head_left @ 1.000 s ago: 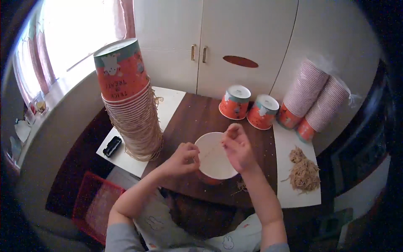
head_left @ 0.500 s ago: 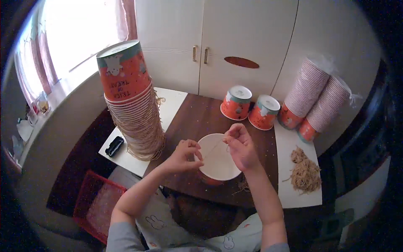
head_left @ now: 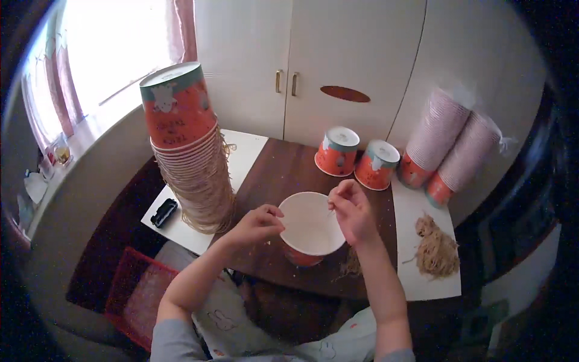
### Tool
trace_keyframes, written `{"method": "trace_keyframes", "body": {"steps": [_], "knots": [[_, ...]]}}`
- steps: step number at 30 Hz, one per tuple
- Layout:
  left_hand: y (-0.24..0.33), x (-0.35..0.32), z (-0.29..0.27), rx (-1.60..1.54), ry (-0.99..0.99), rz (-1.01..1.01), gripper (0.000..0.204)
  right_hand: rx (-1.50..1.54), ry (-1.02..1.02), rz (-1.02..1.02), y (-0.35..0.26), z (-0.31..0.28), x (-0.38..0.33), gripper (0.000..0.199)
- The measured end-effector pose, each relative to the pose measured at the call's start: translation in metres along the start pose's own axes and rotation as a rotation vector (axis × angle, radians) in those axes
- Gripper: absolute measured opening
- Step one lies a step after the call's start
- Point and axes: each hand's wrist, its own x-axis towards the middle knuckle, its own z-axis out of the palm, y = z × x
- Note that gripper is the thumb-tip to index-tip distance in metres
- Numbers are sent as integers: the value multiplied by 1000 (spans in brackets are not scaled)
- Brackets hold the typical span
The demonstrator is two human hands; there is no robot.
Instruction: Tying string handles through pre-punched holes in decorative paper cups.
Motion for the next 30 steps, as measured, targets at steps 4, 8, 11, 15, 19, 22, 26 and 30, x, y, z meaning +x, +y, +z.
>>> {"method": "trace_keyframes", "body": {"steps": [4, 8, 11, 15, 19, 22, 26, 30], "knots": [[5, -1, -1, -98, 6, -2, 10, -90, -21, 48, -7, 6, -4, 11], [4, -1, 7, -150, 60, 14, 14, -69, -15, 42, -10, 4, -7, 10], [-4, -1, 12, -235, 156, -139, 21, -99, -13, 85, -16, 7, -13, 9], [-16, 13, 14, -186, 223, -387, 29, -270, -45, 96, -17, 20, -18, 9], [-7, 21, 8, 82, -59, -351, 27, -451, -93, 84, -27, 39, -17, 12], [3, 21, 1, 47, 7, -187, 28, -563, -142, 74, -46, 65, -23, 11], [104, 11, -35, 370, 499, 119, 14, -948, -425, -216, -68, 108, -32, 15], [166, 2, -116, 935, 1048, 616, 11, -1301, -657, -695, -59, 150, -3, 24]]}}
